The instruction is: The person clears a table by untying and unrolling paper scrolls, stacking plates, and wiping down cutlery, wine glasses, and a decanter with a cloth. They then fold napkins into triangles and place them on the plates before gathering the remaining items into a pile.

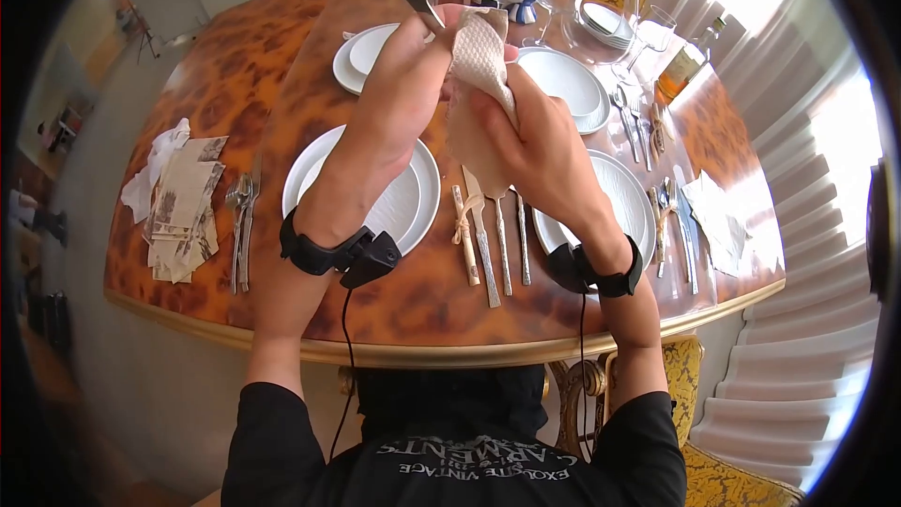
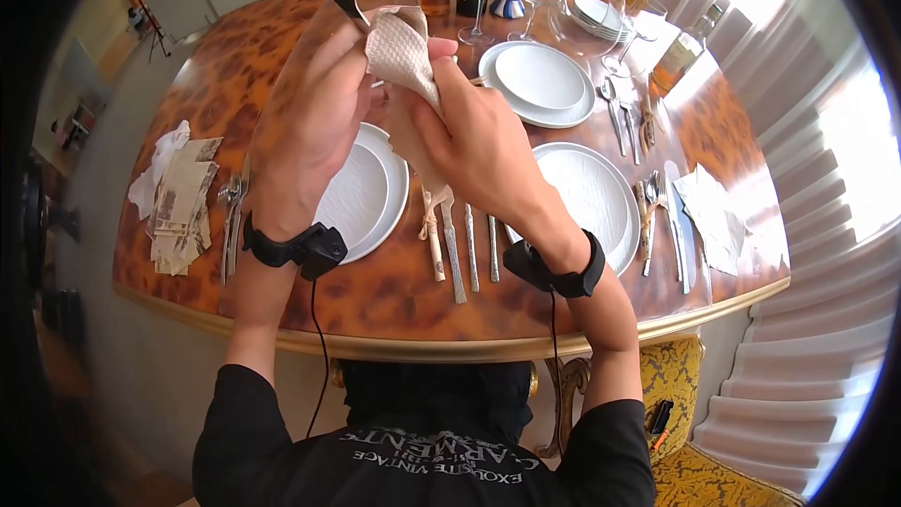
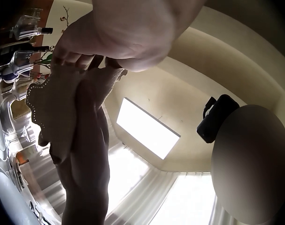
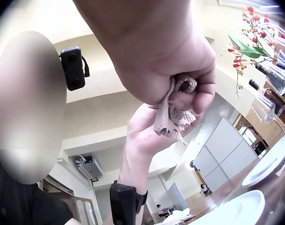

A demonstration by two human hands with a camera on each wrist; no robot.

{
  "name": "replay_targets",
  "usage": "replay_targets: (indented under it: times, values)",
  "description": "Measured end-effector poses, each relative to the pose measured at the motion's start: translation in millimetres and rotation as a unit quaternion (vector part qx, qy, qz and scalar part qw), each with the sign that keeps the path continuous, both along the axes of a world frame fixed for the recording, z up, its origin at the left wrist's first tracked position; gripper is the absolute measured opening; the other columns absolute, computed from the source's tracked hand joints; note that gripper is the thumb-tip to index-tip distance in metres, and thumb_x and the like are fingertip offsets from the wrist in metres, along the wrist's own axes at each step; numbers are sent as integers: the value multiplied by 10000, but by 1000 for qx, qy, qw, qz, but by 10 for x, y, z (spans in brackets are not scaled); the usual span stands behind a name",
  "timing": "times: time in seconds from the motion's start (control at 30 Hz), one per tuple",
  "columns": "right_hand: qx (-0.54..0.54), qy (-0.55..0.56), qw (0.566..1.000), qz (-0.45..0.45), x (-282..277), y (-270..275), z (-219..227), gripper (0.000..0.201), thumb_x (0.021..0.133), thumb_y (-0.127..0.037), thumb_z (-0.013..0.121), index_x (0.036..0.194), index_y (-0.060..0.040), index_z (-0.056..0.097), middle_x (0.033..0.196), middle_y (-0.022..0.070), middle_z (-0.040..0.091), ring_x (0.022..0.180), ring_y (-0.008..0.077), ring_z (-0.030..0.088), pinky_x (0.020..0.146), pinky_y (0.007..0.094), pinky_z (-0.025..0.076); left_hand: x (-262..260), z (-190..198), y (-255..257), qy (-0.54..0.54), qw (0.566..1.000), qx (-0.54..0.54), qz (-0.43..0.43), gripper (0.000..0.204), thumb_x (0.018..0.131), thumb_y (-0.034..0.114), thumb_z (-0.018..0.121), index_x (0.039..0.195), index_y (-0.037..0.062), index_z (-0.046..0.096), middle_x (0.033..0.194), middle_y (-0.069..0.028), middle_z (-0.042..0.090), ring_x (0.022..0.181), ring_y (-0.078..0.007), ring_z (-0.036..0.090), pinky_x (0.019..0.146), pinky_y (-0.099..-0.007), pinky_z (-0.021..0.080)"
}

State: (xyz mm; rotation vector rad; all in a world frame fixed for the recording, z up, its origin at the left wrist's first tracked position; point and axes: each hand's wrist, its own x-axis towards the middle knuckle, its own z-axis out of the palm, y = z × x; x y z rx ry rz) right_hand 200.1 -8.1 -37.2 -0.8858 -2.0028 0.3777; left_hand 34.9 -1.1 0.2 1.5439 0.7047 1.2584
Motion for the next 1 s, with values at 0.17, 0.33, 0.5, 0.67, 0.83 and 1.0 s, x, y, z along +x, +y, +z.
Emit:
replay_targets:
  times: [0.17,0.33,0.5,0.67,0.83,1.0]
  values:
    - [20,-130,986,-102,-43,-111,80,179,941,-145,564,979,2,470,745,266,619,718,471,597,610,492,468,-31,-165,159,0,998,7,69,338,1041,158,352,1319,-15,437,1151,-196,664,1042,-243,675,861,-342,564]
    - [43,-168,984,-41,-13,-142,75,232,921,-166,604,955,8,454,730,210,614,668,420,613,559,484,462,-110,-342,349,98,989,72,82,330,1044,134,405,1333,-27,421,1144,-206,663,1041,-235,676,875,-324,560]
    - [-46,-202,977,50,200,-172,291,250,932,-170,592,1051,16,473,722,211,631,677,424,621,585,482,466,-59,-165,151,-23,999,-27,-39,271,1039,128,415,1257,-3,508,1022,-99,676,885,-138,671,745,-248,545]
    - [-13,-23,988,-150,136,-218,351,361,926,-63,568,1280,-82,503,985,195,675,866,400,658,750,414,523,74,-238,146,66,997,-43,-5,232,1039,171,423,1125,0,554,809,-53,622,652,-118,624,608,-259,533]
    - [231,-133,958,-107,261,47,272,636,800,-32,621,1369,-304,542,900,133,689,668,353,655,548,408,511,265,-221,-51,-41,990,-130,-43,231,1044,177,403,1123,19,551,673,-40,593,437,-68,477,388,-195,362]
    - [306,-9,935,-178,513,262,346,527,839,-11,566,1319,-224,610,944,130,704,746,311,692,615,385,539,70,-161,-16,73,972,-75,-212,288,1067,245,364,1188,40,527,667,-78,609,367,-21,391,342,-164,261]
